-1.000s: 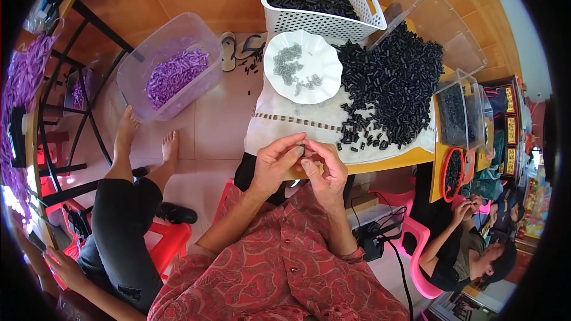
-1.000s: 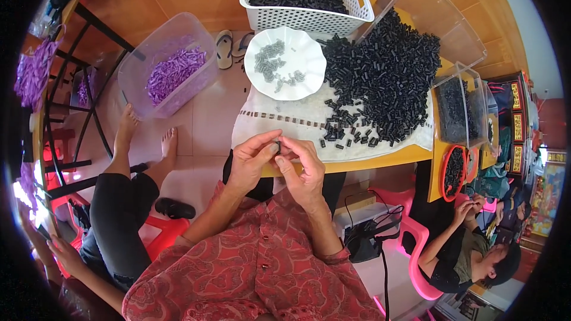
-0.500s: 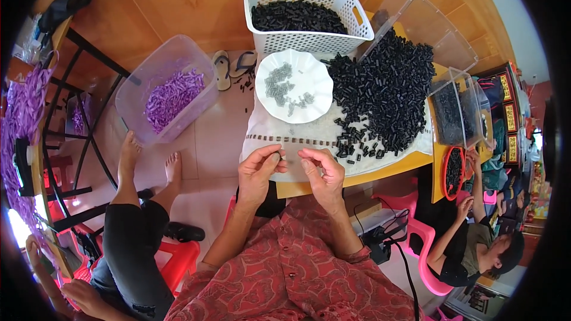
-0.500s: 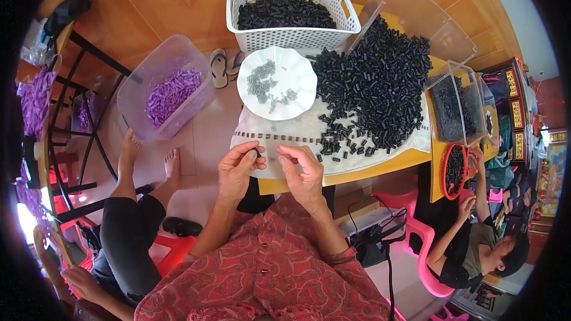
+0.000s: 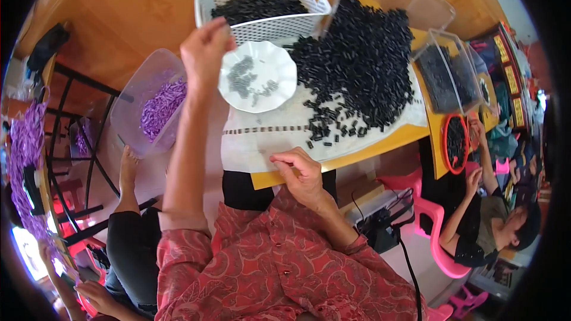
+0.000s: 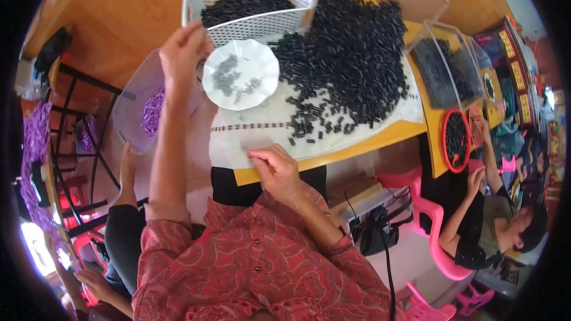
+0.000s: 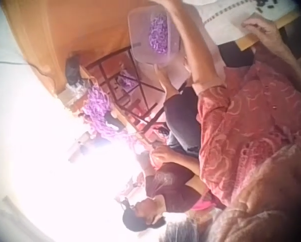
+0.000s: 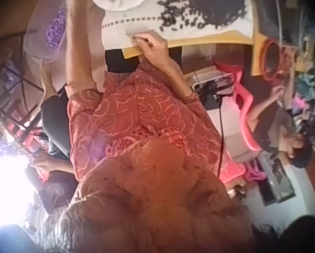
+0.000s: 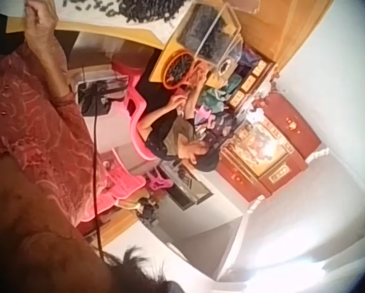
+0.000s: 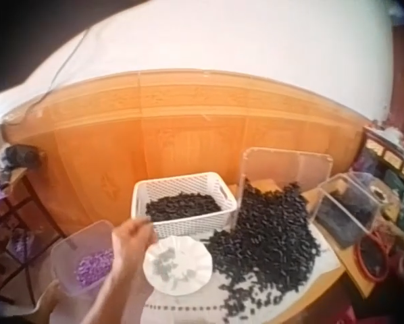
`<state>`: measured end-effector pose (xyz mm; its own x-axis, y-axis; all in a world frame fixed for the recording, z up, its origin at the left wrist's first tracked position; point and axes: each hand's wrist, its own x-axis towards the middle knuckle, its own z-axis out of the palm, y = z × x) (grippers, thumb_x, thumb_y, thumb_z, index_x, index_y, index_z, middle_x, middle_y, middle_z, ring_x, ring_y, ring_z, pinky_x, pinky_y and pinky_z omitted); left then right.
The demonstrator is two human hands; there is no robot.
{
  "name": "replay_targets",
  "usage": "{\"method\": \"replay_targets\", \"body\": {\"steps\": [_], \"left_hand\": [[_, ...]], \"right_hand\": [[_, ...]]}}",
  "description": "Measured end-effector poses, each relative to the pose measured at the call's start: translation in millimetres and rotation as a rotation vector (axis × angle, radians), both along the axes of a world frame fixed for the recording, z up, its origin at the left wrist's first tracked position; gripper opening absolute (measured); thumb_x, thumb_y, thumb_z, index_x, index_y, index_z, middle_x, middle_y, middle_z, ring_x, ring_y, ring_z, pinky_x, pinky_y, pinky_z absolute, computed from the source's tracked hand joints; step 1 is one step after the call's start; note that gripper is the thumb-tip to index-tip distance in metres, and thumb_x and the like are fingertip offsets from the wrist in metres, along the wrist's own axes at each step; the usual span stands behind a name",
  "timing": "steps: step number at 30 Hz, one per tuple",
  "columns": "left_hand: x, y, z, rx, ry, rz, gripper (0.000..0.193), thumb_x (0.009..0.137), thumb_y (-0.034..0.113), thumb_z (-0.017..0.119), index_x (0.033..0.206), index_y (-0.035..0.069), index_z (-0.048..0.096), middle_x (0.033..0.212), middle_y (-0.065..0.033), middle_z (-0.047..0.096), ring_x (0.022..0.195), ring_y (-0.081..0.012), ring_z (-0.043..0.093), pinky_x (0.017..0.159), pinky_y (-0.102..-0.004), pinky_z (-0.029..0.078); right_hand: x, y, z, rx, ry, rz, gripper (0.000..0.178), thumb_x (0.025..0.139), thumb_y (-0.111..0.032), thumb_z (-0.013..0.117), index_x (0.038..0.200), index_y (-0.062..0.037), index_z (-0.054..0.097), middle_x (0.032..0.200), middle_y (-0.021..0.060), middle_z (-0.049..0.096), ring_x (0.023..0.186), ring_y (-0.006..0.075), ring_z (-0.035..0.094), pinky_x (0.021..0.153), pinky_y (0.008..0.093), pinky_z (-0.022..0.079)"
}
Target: The recorder is assembling small black plastic components by inserting small silver metal parts into them.
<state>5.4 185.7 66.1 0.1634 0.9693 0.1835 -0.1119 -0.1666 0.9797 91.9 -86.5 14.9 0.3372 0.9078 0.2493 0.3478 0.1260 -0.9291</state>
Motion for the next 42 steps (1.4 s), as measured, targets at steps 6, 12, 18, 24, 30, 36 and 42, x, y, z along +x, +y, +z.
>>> {"method": "replay_targets", "body": {"steps": [6, 12, 18, 24, 30, 36, 42], "left_hand": [[31.1, 39.8, 5.7, -0.047, 0.002, 0.034, 0.033, 0.087, 0.007, 0.063, 0.115, -0.01, 0.059, 0.092, -0.0145, 0.067, 0.074, -0.0164, 0.067, 0.066, -0.0232, 0.054], [27.9, -52.2, -2.1, -0.087, 0.098, -0.026, 0.031, 0.089, 0.008, 0.062, 0.114, -0.009, 0.059, 0.099, -0.014, 0.066, 0.077, -0.0134, 0.063, 0.068, -0.0238, 0.052], [10.6, -141.3, -53.2, -0.278, -0.032, -0.091, 0.023, 0.088, 0.005, 0.063, 0.107, -0.007, 0.063, 0.087, -0.0108, 0.067, 0.07, -0.0123, 0.063, 0.065, -0.0235, 0.052], [-7.0, -181.9, -64.4, -0.412, -0.094, -0.113, 0.02, 0.09, 0.003, 0.061, 0.107, -0.006, 0.063, 0.094, -0.0106, 0.067, 0.074, -0.0115, 0.062, 0.063, -0.0232, 0.052], [-22.6, -189.8, -70.0, -0.389, 0.004, -0.09, 0.017, 0.089, 0.003, 0.062, 0.104, -0.004, 0.064, 0.091, -0.0065, 0.066, 0.071, -0.0089, 0.06, 0.062, -0.022, 0.051], [-10.4, -201.1, -70.2, -0.105, 0.258, -0.166, 0.012, 0.085, 0.001, 0.065, 0.097, -0.001, 0.066, 0.082, -0.005, 0.062, 0.063, -0.0089, 0.055, 0.058, -0.0222, 0.046], [14.9, -214.0, -68.3, 0.127, 0.495, -0.296, 0.016, 0.075, 0.005, 0.072, 0.09, 0.001, 0.066, 0.08, -0.0117, 0.059, 0.068, -0.0268, 0.061, 0.058, -0.0347, 0.049]], "right_hand": [[15.1, -15.2, -5.1, -0.002, 0.016, -0.041, 0.013, 0.083, 0.003, 0.063, 0.095, -0.0013, 0.067, 0.085, 0.0071, 0.067, 0.073, 0.0156, 0.06, 0.064, 0.0251, 0.047], [59.8, -19.4, -17.4, 0.048, -0.171, -0.386, 0.011, 0.081, 0.001, 0.065, 0.092, -0.0016, 0.065, 0.083, 0.0107, 0.064, 0.064, 0.0213, 0.06, 0.056, 0.0286, 0.047], [99.7, -4.2, -27.9, -0.129, -0.488, -0.536, 0.012, 0.078, -0.003, 0.068, 0.088, -0.0075, 0.066, 0.081, 0.0098, 0.06, 0.065, 0.0268, 0.061, 0.056, 0.0358, 0.048], [110.0, 12.2, -21.1, -0.239, -0.58, -0.442, 0.015, 0.076, -0.006, 0.068, 0.089, -0.0099, 0.068, 0.081, 0.008, 0.059, 0.069, 0.0278, 0.061, 0.059, 0.0379, 0.048], [108.9, 13.6, -10.5, -0.296, -0.719, -0.385, 0.017, 0.077, -0.006, 0.069, 0.093, -0.011, 0.07, 0.082, 0.0083, 0.059, 0.067, 0.0267, 0.061, 0.059, 0.0373, 0.048], [111.3, 6.8, -19.6, -0.176, -0.603, -0.373, 0.016, 0.076, 0.0, 0.069, 0.09, -0.006, 0.066, 0.082, 0.0091, 0.06, 0.06, 0.0239, 0.06, 0.053, 0.0335, 0.047], [109.5, -8.8, -21.5, -0.112, -0.225, -0.45, 0.012, 0.08, 0.004, 0.066, 0.091, 0.0007, 0.061, 0.079, 0.0041, 0.062, 0.06, 0.0077, 0.056, 0.053, 0.0229, 0.045]]}}
